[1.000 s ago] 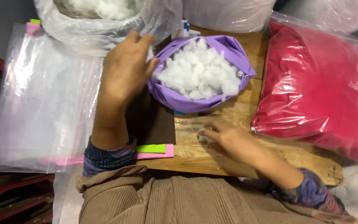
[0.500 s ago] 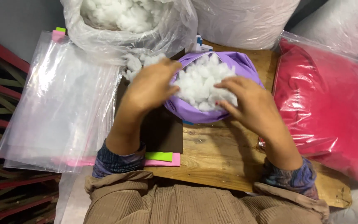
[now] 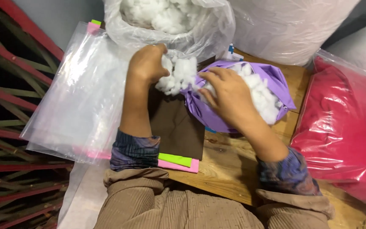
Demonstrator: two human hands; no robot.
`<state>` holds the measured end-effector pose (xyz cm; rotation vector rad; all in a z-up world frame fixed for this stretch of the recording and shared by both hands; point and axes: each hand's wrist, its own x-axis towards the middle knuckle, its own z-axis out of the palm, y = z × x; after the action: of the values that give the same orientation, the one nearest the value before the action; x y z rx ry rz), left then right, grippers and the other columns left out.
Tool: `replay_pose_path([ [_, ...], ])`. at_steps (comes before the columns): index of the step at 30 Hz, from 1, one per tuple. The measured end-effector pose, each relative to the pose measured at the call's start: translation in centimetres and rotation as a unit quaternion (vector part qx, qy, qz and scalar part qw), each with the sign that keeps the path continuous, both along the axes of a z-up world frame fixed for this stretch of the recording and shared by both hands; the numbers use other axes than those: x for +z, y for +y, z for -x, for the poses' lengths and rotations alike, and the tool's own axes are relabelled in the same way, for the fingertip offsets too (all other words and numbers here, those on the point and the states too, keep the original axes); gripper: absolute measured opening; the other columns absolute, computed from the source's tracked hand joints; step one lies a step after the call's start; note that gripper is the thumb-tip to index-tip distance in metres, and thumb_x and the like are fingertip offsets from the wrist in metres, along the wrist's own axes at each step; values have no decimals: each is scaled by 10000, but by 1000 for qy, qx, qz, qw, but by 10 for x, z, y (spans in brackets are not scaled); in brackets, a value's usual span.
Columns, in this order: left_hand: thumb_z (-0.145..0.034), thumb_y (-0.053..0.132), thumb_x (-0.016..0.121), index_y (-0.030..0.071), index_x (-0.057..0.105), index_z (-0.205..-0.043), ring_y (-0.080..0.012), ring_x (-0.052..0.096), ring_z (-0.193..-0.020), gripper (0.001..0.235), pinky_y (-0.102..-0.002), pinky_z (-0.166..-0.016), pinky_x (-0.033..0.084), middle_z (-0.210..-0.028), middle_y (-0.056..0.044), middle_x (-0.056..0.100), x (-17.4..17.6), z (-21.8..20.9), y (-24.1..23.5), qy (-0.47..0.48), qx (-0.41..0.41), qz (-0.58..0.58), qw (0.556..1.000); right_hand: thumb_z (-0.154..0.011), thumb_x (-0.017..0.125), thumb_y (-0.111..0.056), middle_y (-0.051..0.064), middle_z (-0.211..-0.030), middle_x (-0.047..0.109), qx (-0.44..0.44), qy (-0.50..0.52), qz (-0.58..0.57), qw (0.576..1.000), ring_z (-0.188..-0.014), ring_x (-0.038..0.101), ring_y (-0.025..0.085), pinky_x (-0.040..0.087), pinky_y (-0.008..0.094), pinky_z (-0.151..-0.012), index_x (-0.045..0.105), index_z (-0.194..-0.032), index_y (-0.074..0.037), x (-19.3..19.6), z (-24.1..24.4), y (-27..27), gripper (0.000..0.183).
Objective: The person takes handfuls of white cotton from a large plastic bag and places them into a small purple fabric pouch. They repeatedly fluff the cotton and press it down into the pouch to fill it.
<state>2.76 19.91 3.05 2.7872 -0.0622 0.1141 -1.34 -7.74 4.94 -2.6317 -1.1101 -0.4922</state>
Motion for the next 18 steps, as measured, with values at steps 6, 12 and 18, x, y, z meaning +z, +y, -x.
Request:
replay_pose_path([
  [6,-691,51,841,31,766,-1003,-419,722,-973,322,-507,-856,580,-911,-214,743,-79,-56,-8,47,33,7,998,-749,840,-209,145,-956,678,-18,78,95,992,-812,753,398,617,492,-700,680,-1181,-199,-66,-70,81,461],
  [12,-802,93,800,26,686,-1175,-417,708,-960,395,-510,-832,567,-946,-207,681,24,15,-14,-64,14,2,998,-871,769,-143,170,-888,764,36,198,-110,973,-891,720,461,542,519,-799,757,-984,-121,41,-47,38,116],
  [18,-885,82,779,45,621,-1268,-421,663,-930,417,-505,-820,532,-997,-195,627,72,55,-71,-256,-228,262,902,-916,729,-5,35,-842,643,53,365,-404,837,-744,609,95,577,234,-655,725,-1067,-1,52,-35,-48,151],
])
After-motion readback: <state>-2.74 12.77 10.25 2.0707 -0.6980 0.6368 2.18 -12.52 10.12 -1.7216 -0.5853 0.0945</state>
